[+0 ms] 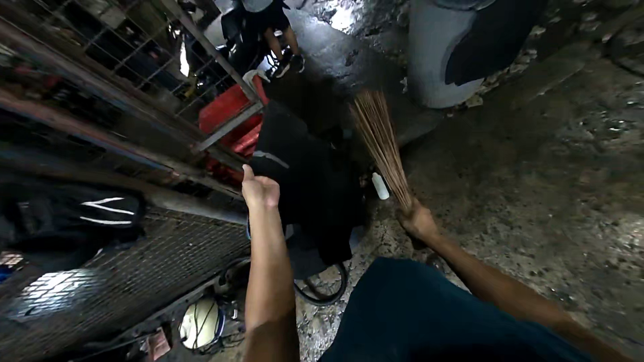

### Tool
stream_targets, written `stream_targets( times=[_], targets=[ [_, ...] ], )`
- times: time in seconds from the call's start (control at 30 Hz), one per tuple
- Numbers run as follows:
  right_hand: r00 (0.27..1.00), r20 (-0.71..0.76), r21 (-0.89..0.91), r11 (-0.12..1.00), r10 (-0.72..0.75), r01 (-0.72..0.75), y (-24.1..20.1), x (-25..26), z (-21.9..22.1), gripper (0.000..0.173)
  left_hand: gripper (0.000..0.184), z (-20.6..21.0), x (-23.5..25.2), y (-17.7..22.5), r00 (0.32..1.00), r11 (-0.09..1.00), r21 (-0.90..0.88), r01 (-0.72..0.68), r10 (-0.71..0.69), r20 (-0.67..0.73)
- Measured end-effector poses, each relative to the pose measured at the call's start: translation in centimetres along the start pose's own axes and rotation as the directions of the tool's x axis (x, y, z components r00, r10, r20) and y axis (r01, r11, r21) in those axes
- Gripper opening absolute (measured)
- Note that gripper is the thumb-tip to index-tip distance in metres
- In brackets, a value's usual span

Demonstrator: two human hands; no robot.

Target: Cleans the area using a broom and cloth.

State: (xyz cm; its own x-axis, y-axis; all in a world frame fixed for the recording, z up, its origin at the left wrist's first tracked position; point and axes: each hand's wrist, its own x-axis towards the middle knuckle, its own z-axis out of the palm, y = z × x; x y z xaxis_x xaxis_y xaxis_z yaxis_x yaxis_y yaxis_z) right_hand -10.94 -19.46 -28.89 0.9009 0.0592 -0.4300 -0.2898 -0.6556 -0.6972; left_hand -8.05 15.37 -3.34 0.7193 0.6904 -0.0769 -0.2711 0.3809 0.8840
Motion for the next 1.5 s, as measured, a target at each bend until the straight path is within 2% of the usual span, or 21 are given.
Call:
stream_targets(
  times=[0.07, 0.13, 0.2, 0.27, 0.33, 0.43, 0.5, 0.6, 0.67, 0.73, 0.8, 0.87, 0.97, 1.07, 1.13, 1.2, 1.27, 1.33, 1.4, 1.47, 1.5],
  targets=[
    [0.992, 0.019, -0.152, 0.980, -0.124, 0.126, -3.9, 0.9, -1.7, 0.073, 0.047, 1.0, -0.5, -1.1, 0.999, 0.999, 0.040, 0.033, -0.033, 0.011],
    [0.990, 0.104, -0.307, 0.943, -0.100, 0.128, -4.9, 3.2, -3.1, 0.069, 0.044, 2.3, -1.0, -1.6, 0.999, 0.996, 0.085, 0.037, -0.038, 0.006],
    [0.994, 0.105, -0.264, 0.964, 0.008, 0.020, -3.3, 5.0, -3.8, 0.064, 0.037, 2.2, -1.0, -1.9, 1.000, 0.994, 0.104, 0.016, -0.014, -0.026],
    [0.998, 0.030, -0.150, 0.988, 0.050, -0.045, -1.9, 4.8, -3.9, 0.061, 0.044, 1.0, -0.9, -1.8, 1.000, 0.995, 0.099, -0.005, 0.005, -0.002],
    [0.999, -0.014, -0.149, 0.988, -0.031, 0.029, -1.7, 2.3, -3.4, 0.068, 0.045, 0.7, -0.6, -1.7, 1.000, 0.995, 0.094, -0.013, 0.013, -0.003],
    [0.990, 0.098, -0.331, 0.935, -0.105, 0.132, -2.7, 0.8, -3.3, 0.068, 0.036, 1.5, -0.5, -2.0, 0.999, 0.997, 0.080, 0.003, 0.001, -0.054],
    [0.988, 0.155, -0.305, 0.951, 0.004, 0.044, -1.7, 1.8, -2.2, 0.059, 0.030, 1.7, -0.9, -2.3, 0.998, 0.996, 0.090, 0.001, 0.004, -0.063],
    [0.994, 0.066, -0.131, 0.988, 0.085, -0.076, -0.8, 3.0, -2.3, 0.058, 0.035, 0.9, -1.5, -1.9, 0.999, 0.994, 0.110, -0.029, 0.033, -0.037],
    [1.000, 0.005, -0.142, 0.990, -0.015, 0.016, -1.1, 1.8, -2.3, 0.064, 0.042, 0.6, -1.3, -1.8, 0.999, 0.991, 0.131, -0.024, 0.029, -0.037],
    [0.992, 0.057, -0.263, 0.957, -0.114, 0.125, -2.2, 1.0, -3.0, 0.066, 0.038, 1.2, -1.4, -2.0, 0.998, 0.994, 0.107, -0.007, 0.013, -0.056],
    [0.987, 0.140, -0.329, 0.937, -0.077, 0.119, -2.8, 1.5, -2.8, 0.057, 0.024, 1.8, -1.5, -2.9, 0.993, 0.994, 0.112, 0.006, 0.007, -0.114],
    [0.992, 0.126, -0.250, 0.967, -0.009, 0.040, -3.2, 3.2, -2.1, 0.049, 0.024, 1.4, -1.6, -3.2, 0.998, 0.996, 0.090, 0.009, -0.003, -0.063],
    [0.998, 0.053, -0.137, 0.989, -0.039, 0.046, -2.7, 3.2, -0.7, 0.059, 0.029, 0.3, -1.8, -2.9, 0.999, 0.994, 0.106, -0.009, 0.014, -0.044],
    [0.983, 0.146, -0.318, 0.936, -0.107, 0.149, -1.9, 1.4, -1.4, 0.067, 0.024, 0.9, -1.1, -2.5, 0.994, 0.999, 0.043, -0.021, 0.025, -0.106],
    [0.982, 0.189, -0.337, 0.938, -0.018, 0.082, -0.5, 2.0, -1.1, 0.060, 0.023, 0.3, -1.0, -2.7, 0.995, 0.999, 0.035, -0.015, 0.018, -0.098],
    [0.988, 0.138, -0.184, 0.982, 0.075, -0.049, -1.0, 3.7, -1.5, 0.059, 0.024, 0.2, -0.9, -2.7, 0.996, 0.999, 0.053, -0.010, 0.014, -0.092],
    [0.995, 0.050, -0.063, 0.994, 0.090, -0.087, -0.6, 3.5, -0.5, 0.055, 0.026, -0.2, -1.3, -2.6, 0.996, 0.996, 0.087, 0.005, 0.003, -0.091],
    [0.997, 0.075, -0.172, 0.985, 0.000, 0.013, 0.0, 2.7, -0.1, 0.064, 0.026, 0.4, -0.6, -2.3, 0.993, 0.996, 0.093, 0.005, 0.006, -0.120],
    [0.978, 0.206, -0.348, 0.934, -0.010, 0.083, 1.6, 1.8, 0.4, 0.063, 0.025, 0.5, -0.3, -2.2, 0.994, 0.996, 0.088, 0.004, 0.005, -0.111],
    [0.954, 0.274, -0.378, 0.926, 0.118, -0.006, 4.0, 2.4, 1.0, 0.054, 0.024, 0.4, -0.5, -2.2, 0.996, 0.996, 0.086, -0.005, 0.013, -0.092],
    [0.951, 0.256, -0.334, 0.939, 0.175, -0.083, 4.6, 3.2, 1.0, 0.051, 0.025, 0.5, -0.3, -2.0, 0.994, 0.997, 0.081, -0.014, 0.022, -0.107]
  ],
)
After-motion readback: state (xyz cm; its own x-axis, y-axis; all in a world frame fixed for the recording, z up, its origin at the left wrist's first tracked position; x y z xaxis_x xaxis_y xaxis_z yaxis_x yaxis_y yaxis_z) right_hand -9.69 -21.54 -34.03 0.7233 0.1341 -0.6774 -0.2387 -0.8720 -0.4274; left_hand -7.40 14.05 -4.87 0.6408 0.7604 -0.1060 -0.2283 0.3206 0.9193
